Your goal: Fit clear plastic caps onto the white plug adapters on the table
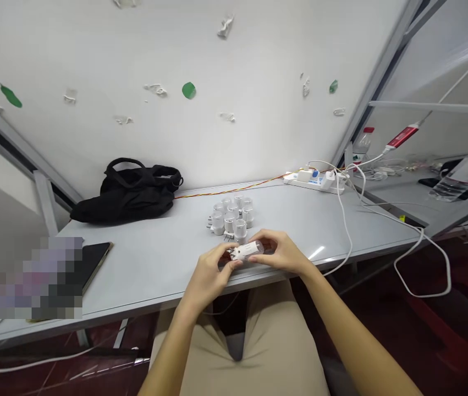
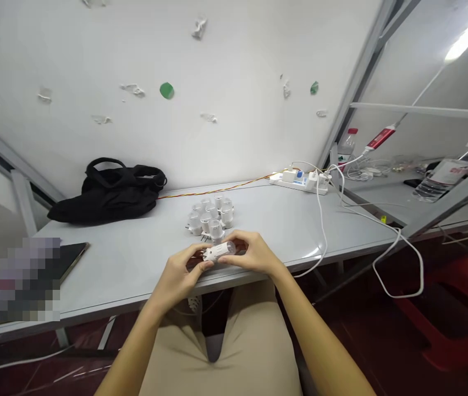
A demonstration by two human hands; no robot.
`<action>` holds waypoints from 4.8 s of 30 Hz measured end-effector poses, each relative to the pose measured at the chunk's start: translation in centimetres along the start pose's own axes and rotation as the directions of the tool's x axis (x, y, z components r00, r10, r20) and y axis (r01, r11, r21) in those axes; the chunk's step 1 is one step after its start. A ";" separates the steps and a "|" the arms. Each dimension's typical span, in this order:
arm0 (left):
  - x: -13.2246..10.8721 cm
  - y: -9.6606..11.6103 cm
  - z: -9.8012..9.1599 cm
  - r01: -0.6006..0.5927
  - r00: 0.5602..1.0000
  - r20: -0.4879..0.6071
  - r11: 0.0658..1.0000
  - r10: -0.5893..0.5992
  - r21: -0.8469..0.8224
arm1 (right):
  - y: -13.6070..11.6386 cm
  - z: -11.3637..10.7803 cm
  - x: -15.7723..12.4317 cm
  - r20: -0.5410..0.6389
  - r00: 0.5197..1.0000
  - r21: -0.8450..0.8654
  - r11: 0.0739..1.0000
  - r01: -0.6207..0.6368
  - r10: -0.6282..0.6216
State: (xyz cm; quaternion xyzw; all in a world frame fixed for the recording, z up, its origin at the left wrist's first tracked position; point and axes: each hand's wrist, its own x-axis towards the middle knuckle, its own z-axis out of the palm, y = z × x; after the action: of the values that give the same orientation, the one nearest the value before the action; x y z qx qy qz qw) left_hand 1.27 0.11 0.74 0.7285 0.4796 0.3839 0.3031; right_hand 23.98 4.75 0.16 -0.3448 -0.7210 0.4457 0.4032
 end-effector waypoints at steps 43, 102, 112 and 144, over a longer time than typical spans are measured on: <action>0.0 0.1 -0.2 0.024 0.999 0.049 0.999 -0.023 -0.027 | -0.4 0.4 -0.1 0.043 0.997 -0.252 0.965 0.070 -0.061; 8.7 5.7 11.8 0.006 0.997 -0.074 0.855 0.038 0.519 | 7.6 -9.3 4.5 -0.633 0.737 -0.565 0.792 -0.232 -0.236; 0.1 1.8 0.7 0.078 0.951 -0.307 0.925 0.044 0.373 | 0.8 -0.5 2.8 -0.325 0.733 -0.679 0.687 0.258 -0.597; -0.8 -1.0 0.3 -0.012 0.989 -0.138 0.969 0.048 0.245 | 0.5 1.5 0.9 -0.060 0.992 -0.032 0.993 0.113 -0.115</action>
State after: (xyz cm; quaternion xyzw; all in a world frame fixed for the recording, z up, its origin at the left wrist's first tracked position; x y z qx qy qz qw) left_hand 0.83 -0.32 -0.41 0.7380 0.5325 0.3779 0.1704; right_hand 22.29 5.15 -0.52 -0.3226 -0.7330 0.4006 0.4452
